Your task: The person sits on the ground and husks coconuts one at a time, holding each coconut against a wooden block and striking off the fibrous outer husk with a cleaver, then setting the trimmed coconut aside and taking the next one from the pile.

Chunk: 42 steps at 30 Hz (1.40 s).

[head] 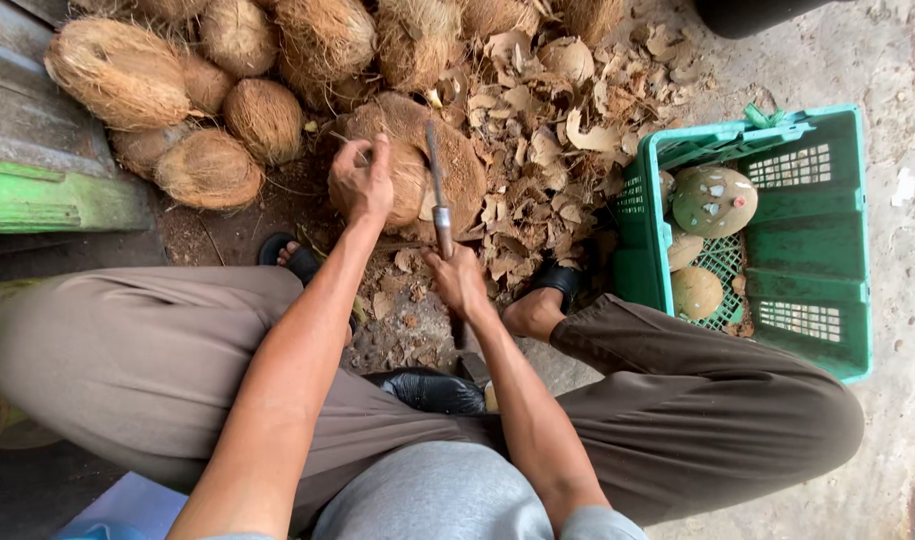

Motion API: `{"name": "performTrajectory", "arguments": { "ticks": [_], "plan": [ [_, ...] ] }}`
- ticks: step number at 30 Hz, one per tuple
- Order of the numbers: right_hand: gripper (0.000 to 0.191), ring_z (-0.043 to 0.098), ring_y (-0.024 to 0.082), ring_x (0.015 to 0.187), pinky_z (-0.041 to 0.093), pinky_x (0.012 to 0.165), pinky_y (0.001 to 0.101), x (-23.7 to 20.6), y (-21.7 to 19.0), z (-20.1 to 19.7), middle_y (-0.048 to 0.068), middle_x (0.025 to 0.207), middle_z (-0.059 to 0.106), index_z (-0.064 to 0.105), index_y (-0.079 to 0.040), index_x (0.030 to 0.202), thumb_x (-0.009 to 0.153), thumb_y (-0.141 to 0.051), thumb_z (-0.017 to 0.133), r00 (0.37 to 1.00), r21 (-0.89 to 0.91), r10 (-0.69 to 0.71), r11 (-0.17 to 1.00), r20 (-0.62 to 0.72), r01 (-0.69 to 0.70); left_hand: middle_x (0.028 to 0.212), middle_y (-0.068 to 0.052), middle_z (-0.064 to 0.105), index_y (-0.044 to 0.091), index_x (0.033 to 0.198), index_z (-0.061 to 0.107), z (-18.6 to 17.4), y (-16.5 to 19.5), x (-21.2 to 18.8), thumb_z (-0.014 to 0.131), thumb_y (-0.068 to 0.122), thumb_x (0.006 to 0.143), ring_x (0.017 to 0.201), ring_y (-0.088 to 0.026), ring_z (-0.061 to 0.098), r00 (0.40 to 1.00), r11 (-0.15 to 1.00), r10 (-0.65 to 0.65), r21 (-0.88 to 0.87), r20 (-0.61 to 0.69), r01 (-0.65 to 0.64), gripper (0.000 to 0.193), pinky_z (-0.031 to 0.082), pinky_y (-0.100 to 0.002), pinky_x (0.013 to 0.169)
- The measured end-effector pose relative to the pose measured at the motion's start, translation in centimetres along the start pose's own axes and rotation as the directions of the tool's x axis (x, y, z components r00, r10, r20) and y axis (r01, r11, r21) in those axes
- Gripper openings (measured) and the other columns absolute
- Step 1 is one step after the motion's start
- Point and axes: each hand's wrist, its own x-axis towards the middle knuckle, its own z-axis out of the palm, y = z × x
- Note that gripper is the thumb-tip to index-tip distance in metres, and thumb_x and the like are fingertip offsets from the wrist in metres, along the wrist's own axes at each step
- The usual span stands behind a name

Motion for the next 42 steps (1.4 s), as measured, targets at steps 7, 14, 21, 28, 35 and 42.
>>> {"name": "performTrajectory", "arguments": {
  "ticks": [7, 14, 21, 28, 35, 42],
  "plan": [
    [0.028, 0.049, 0.01, 0.05, 0.043, 0.042, 0.0283, -0.4, 0.8, -0.6, 0.001, 0.068, 0.056, 0.055, -0.008, 0.099, 0.101, -0.035, 0.063, 0.98, 0.095, -0.201, 0.975, 0.007, 0.199, 0.109, -0.008, 0.063, 0.017, 0.109, 0.062, -1.3, -0.2, -0.5, 0.069, 0.075, 0.077, 0.093, -0.025, 0.061, 0.997, 0.998, -0.059, 0.036, 0.052, 0.058, 0.066, 0.053, -0.048, 0.073],
    [0.03, 0.052, 0.01, 0.049, 0.044, 0.043, 0.0291, -1.5, -0.3, -1.4, 0.0, 0.065, 0.058, 0.055, -0.008, 0.098, 0.1, -0.036, 0.064, 0.972, -0.015, -0.235, 0.972, -0.008, 0.235, 0.109, -0.008, 0.071, 0.018, 0.112, 0.069, -2.4, -1.7, 0.0, 0.083, 0.061, 0.06, 0.105, -0.024, 0.065, 0.992, 0.885, -0.004, -0.462, 0.127, 0.063, 0.069, 0.051, -0.051, 0.095],
    [0.029, 0.049, 0.01, 0.046, 0.04, 0.039, 0.0275, -2.7, -1.9, -1.6, -0.001, 0.062, 0.05, 0.049, -0.006, 0.095, 0.105, -0.03, 0.062, 0.954, 0.216, -0.296, 0.93, -0.041, 0.298, 0.114, -0.007, 0.068, 0.023, 0.112, 0.07, -1.1, 0.7, 0.7, 0.069, 0.07, 0.078, 0.103, -0.025, 0.064, 0.974, 0.966, -0.19, -0.153, 0.122, 0.207, 0.057, 0.052, -0.051, 0.085],
    [0.018, 0.052, 0.009, 0.051, 0.046, 0.043, 0.0272, -3.6, -3.2, -2.9, -0.001, 0.07, 0.055, 0.051, -0.009, 0.111, 0.108, -0.025, 0.057, 0.767, 0.298, -0.587, 0.706, -0.26, 0.642, 0.125, -0.004, 0.074, 0.021, 0.108, 0.077, -0.5, 2.1, 0.7, 0.058, 0.072, 0.091, 0.109, -0.024, 0.066, 0.95, 0.955, -0.294, 0.002, 0.108, 0.296, 0.057, 0.049, -0.046, 0.091],
    [0.028, 0.051, 0.008, 0.047, 0.047, 0.039, 0.0268, -3.3, -3.1, -2.2, -0.002, 0.063, 0.056, 0.053, -0.009, 0.09, 0.107, -0.029, 0.062, 0.886, 0.127, -0.451, 0.878, -0.102, 0.462, 0.142, -0.011, 0.056, 0.023, 0.125, 0.068, -0.1, 2.7, 0.6, 0.06, 0.067, 0.087, 0.119, -0.029, 0.062, 0.966, 0.96, -0.255, -0.106, 0.043, 0.258, 0.058, 0.056, -0.048, 0.091],
    [0.027, 0.049, 0.01, 0.044, 0.045, 0.036, 0.0288, -2.6, -3.3, -2.4, -0.001, 0.06, 0.053, 0.053, -0.01, 0.09, 0.103, -0.032, 0.063, 0.801, 0.315, -0.504, 0.741, -0.323, 0.593, 0.143, -0.01, 0.058, 0.026, 0.123, 0.07, -0.4, 3.7, 0.0, 0.058, 0.066, 0.089, 0.119, -0.028, 0.064, 0.947, 0.948, -0.314, -0.028, 0.074, 0.316, 0.054, 0.055, -0.047, 0.093]
  ]
}}
